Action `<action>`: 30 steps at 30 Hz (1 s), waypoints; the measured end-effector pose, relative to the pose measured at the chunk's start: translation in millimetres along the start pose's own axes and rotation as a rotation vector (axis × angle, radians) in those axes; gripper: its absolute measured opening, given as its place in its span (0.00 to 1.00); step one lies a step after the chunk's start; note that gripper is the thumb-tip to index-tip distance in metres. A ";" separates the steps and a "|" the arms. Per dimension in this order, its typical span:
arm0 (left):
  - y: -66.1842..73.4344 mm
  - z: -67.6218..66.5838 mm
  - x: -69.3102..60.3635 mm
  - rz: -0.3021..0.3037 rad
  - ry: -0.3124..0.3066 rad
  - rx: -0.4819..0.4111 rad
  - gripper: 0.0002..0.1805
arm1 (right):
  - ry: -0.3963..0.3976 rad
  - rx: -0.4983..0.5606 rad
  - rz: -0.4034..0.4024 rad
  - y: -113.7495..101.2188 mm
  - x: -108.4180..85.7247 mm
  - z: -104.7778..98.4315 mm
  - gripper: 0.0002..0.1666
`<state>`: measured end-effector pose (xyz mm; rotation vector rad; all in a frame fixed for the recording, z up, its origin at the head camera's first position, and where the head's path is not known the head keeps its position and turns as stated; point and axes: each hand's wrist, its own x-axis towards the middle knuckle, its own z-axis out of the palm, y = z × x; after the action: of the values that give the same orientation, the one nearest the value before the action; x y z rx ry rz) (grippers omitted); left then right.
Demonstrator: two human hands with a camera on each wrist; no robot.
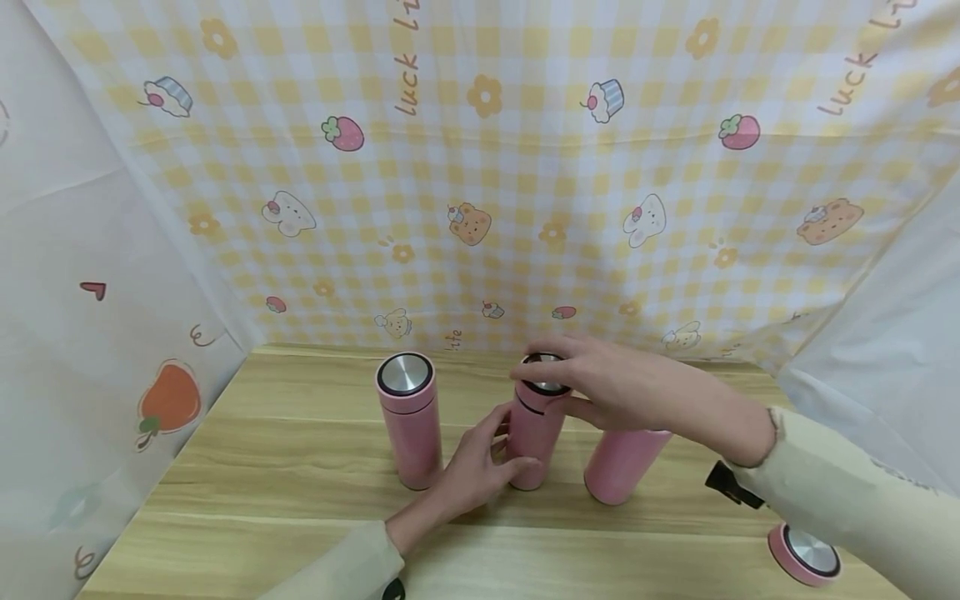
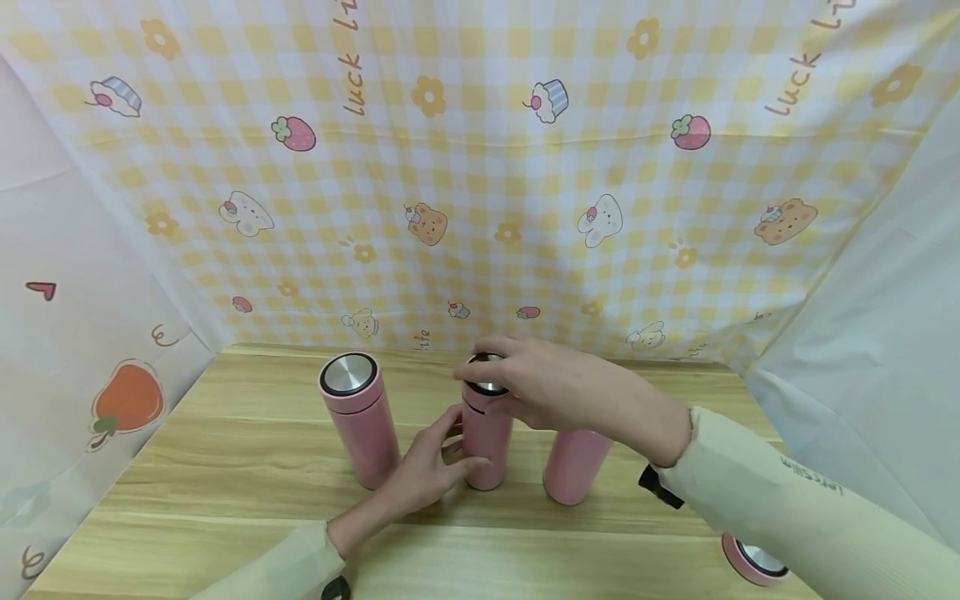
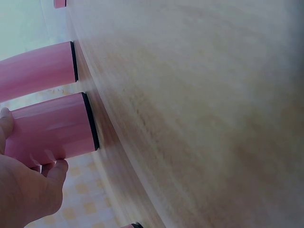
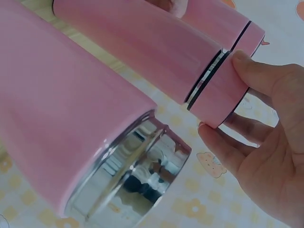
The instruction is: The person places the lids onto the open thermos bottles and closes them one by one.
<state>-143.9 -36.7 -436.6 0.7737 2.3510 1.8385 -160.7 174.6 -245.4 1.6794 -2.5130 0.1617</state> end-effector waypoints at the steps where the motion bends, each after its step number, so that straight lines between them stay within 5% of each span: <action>1: -0.3 0.3 -0.1 0.001 0.002 -0.001 0.39 | 0.008 -0.003 -0.001 0.2 0.3 0.9 0.27; 15: -2.7 0.1 1.0 -0.032 -0.010 0.019 0.37 | 0.102 -0.056 0.021 -0.2 4.9 9.4 0.23; 30: -2.2 -0.7 0.4 -0.034 -0.012 0.034 0.39 | 0.024 -0.031 0.034 0.0 -1.6 -0.2 0.38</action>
<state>-145.3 -37.5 -438.3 0.7414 2.3782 1.7804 -160.1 176.1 -245.4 1.6141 -2.5151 0.1438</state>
